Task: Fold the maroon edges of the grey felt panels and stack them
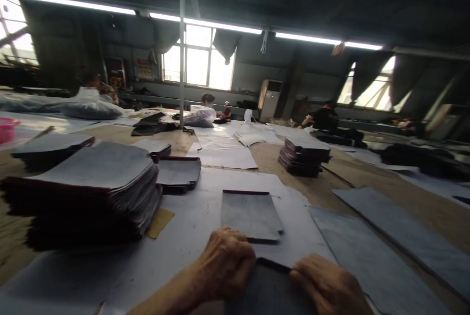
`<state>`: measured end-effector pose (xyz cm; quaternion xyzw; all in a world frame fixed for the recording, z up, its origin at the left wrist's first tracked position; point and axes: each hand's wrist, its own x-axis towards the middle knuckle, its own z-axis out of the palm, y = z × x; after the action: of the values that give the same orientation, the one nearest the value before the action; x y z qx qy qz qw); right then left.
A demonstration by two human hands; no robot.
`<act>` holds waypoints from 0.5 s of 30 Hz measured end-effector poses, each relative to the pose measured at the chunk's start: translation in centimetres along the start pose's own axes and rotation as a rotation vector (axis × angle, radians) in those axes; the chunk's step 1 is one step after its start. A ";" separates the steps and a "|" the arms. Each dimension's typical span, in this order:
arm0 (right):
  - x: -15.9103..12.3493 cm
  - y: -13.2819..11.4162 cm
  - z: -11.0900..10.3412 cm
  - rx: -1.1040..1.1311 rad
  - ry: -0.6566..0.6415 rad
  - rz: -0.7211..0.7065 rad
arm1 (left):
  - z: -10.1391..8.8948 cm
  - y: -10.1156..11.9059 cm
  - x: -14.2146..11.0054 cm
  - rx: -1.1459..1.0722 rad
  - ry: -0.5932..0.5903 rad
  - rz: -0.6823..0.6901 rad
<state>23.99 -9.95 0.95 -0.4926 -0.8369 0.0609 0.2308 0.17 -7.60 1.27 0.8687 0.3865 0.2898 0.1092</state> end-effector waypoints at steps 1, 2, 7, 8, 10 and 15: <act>0.2 -0.2 -0.3 0.048 -0.038 0.066 | -0.1 -0.1 0.0 -0.018 0.000 -0.013; 0.4 -0.4 -0.5 0.103 -0.057 0.136 | -0.2 -0.1 0.0 -0.034 -0.002 -0.028; 0.5 -0.1 -1.0 0.405 -0.061 0.436 | -0.3 -0.5 0.2 -0.110 -0.031 -0.135; 0.4 0.0 -1.0 0.477 -0.021 0.511 | -0.3 -0.5 0.3 -0.123 -0.032 -0.157; 0.3 0.0 -0.9 0.645 0.076 0.653 | -0.3 -0.5 0.4 -0.141 -0.028 -0.187; 1.1 -0.1 -0.8 0.754 0.144 0.795 | -0.5 -0.4 0.9 -0.232 0.004 -0.257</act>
<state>23.85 -9.17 1.99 -0.6569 -0.4886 0.4051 0.4070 0.08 -6.69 1.89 0.7930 0.4588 0.3179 0.2442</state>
